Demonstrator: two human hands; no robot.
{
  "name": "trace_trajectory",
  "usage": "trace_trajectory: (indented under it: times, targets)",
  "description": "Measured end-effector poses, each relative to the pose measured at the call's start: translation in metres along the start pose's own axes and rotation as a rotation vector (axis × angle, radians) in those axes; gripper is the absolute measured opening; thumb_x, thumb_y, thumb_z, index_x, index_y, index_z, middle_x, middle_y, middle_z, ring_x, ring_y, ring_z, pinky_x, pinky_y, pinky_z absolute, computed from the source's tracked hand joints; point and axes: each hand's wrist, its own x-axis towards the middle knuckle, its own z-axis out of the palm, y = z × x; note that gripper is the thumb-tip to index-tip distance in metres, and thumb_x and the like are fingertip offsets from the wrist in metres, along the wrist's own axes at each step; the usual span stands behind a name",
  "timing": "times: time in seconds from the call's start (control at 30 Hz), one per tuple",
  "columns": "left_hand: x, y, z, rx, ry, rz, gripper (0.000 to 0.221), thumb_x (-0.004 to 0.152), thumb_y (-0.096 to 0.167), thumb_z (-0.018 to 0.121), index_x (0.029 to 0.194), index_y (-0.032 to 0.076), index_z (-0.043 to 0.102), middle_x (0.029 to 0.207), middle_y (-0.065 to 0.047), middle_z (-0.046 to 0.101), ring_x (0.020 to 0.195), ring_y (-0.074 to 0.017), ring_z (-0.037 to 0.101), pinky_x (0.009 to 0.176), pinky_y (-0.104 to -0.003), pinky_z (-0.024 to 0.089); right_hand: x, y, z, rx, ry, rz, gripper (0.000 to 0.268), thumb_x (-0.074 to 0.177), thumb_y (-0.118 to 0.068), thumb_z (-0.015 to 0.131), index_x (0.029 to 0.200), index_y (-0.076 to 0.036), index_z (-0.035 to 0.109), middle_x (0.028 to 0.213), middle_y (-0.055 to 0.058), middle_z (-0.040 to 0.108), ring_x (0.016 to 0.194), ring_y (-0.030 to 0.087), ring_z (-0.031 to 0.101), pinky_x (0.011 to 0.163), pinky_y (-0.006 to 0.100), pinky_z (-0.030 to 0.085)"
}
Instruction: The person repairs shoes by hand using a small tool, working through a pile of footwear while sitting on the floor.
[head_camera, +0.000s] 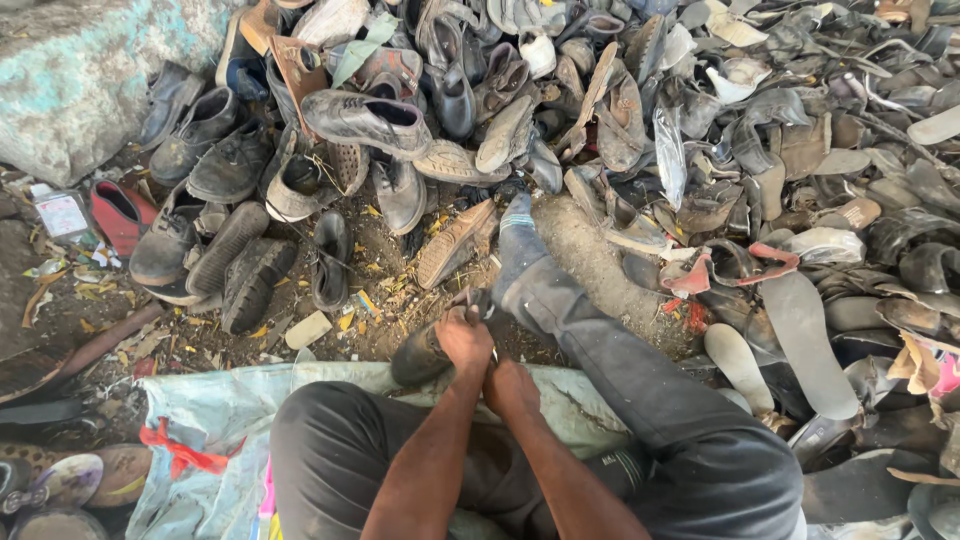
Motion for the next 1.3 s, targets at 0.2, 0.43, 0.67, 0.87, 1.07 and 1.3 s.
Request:
trace_trajectory:
  times: [0.2, 0.43, 0.67, 0.87, 1.07, 1.3]
  targets:
    - [0.031, -0.020, -0.033, 0.150, -0.484, 0.244, 0.025, 0.082, 0.025, 0.078, 0.082, 0.001, 0.070, 0.085, -0.025, 0.072, 0.083, -0.0462, 0.067, 0.079, -0.054, 0.052, 0.008, 0.021, 0.009, -0.069, -0.004, -0.078, 0.037, 0.097, -0.039, 0.056, 0.120, -0.013, 0.067, 0.111, 0.024, 0.071, 0.110, 0.044, 0.065, 0.093, 0.054, 0.051]
    - [0.056, -0.053, -0.043, -0.201, -0.532, 0.227, 0.022, 0.079, 0.025, 0.077, 0.085, 0.004, 0.077, 0.086, -0.018, 0.074, 0.068, -0.0337, 0.071, 0.064, -0.042, 0.057, 0.050, 0.038, 0.036, 0.362, 0.000, -0.239, 0.029, 0.097, -0.031, 0.061, 0.111, -0.007, 0.071, 0.098, 0.024, 0.073, 0.092, 0.041, 0.071, 0.083, 0.046, 0.054]
    - [0.046, -0.022, -0.051, -0.164, -0.392, 0.116, 0.029, 0.083, 0.029, 0.078, 0.092, 0.002, 0.076, 0.097, -0.018, 0.070, 0.090, -0.0353, 0.066, 0.086, -0.046, 0.053, 0.071, 0.045, 0.060, 0.410, 0.067, -0.353, 0.027, 0.097, -0.024, 0.063, 0.115, -0.007, 0.073, 0.093, 0.024, 0.073, 0.080, 0.037, 0.068, 0.078, 0.042, 0.052]
    - [0.035, -0.022, -0.064, 0.110, -0.395, 0.279, 0.028, 0.073, 0.028, 0.084, 0.088, 0.004, 0.078, 0.122, -0.018, 0.055, 0.117, -0.0423, 0.047, 0.101, -0.052, 0.038, 0.059, 0.034, 0.053, 0.553, 0.043, -0.343, 0.029, 0.095, -0.021, 0.062, 0.118, -0.009, 0.073, 0.080, 0.016, 0.073, 0.072, 0.024, 0.064, 0.071, 0.038, 0.052]
    - [0.037, -0.055, -0.042, -0.124, -0.360, 0.162, 0.029, 0.075, 0.024, 0.085, 0.082, -0.002, 0.073, 0.122, -0.017, 0.057, 0.118, -0.0359, 0.053, 0.102, -0.045, 0.044, 0.050, 0.013, 0.032, 0.512, -0.180, 0.084, 0.028, 0.099, -0.025, 0.061, 0.120, -0.013, 0.073, 0.070, 0.018, 0.060, 0.060, 0.027, 0.054, 0.061, 0.045, 0.045]
    - [0.033, -0.071, -0.027, -0.400, -0.433, -0.173, 0.041, 0.076, 0.024, 0.084, 0.106, 0.012, 0.058, 0.118, -0.017, 0.061, 0.107, -0.0348, 0.062, 0.097, -0.043, 0.050, 0.026, 0.035, 0.042, 0.417, 0.133, -0.477, 0.025, 0.097, -0.023, 0.067, 0.113, -0.005, 0.073, 0.073, 0.016, 0.067, 0.062, 0.018, 0.061, 0.059, 0.040, 0.048]
